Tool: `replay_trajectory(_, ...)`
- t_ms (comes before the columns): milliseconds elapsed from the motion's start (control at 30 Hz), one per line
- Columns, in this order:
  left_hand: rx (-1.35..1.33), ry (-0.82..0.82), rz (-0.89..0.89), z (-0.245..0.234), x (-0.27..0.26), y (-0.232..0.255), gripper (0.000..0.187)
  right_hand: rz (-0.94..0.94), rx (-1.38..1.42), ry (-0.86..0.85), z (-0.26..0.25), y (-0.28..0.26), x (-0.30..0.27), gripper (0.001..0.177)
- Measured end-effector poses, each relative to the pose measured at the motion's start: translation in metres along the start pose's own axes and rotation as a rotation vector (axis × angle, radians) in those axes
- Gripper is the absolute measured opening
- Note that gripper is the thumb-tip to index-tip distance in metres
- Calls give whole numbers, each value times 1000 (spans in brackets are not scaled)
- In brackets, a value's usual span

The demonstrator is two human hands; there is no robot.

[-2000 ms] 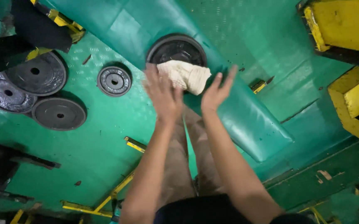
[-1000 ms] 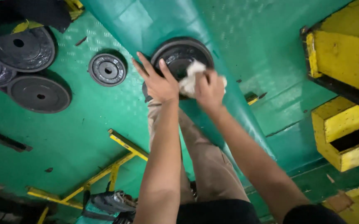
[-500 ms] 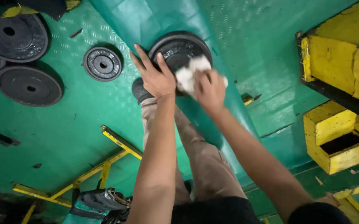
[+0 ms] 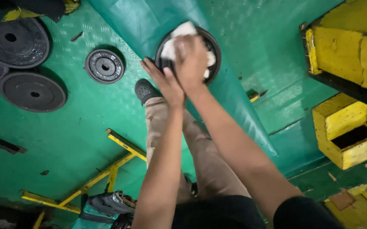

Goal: Cleaning and organizing weight plates in a gym.

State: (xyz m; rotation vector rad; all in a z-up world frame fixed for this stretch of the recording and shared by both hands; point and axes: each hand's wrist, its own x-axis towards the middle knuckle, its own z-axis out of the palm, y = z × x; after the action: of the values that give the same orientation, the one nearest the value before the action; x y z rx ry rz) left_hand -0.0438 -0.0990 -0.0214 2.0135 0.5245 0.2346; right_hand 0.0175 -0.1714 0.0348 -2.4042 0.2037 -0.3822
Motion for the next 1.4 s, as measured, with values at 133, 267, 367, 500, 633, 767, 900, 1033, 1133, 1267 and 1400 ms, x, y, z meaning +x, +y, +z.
replay_trajectory(133,-414,-151,-153,-9,4,-26,82,-211,-9,-334,-26,6,-49,23)
replay_trajectory(267,-459,-264,-211,-14,6,-35,83,-236,-154,-571,-70,90,-97,19)
replay_trajectory(367,-481,-302,-247,-23,9,-15,85,-209,-311,-312,-95,80,-52,14)
replay_trajectory(500,-417,-287,-220,-16,10,-25,86,-181,-182,-87,-21,50,8,14)
replay_trajectory(633,-566,-297,-255,-10,9,-45,87,-290,-185,-207,19,10,-16,25)
replay_trajectory(767,-580,-338,-246,-19,13,-34,89,-361,-94,-393,-35,16,-66,26)
replay_trajectory(900,-462,-346,-256,-23,15,-22,90,-365,-213,-525,-68,84,-62,23)
replay_trajectory(1033,-400,-343,-232,-21,12,-27,88,-237,-318,-216,-38,65,5,13)
replay_trajectory(1133,-369,-333,-228,-14,10,-44,87,-210,-189,-124,10,30,10,16)
replay_trajectory(1267,-720,-299,-292,-5,12,-62,88,-247,22,-267,11,-26,-8,21)
replay_trajectory(1400,-785,-427,-344,-32,8,-19,94,-35,380,-390,-18,-2,-7,19)
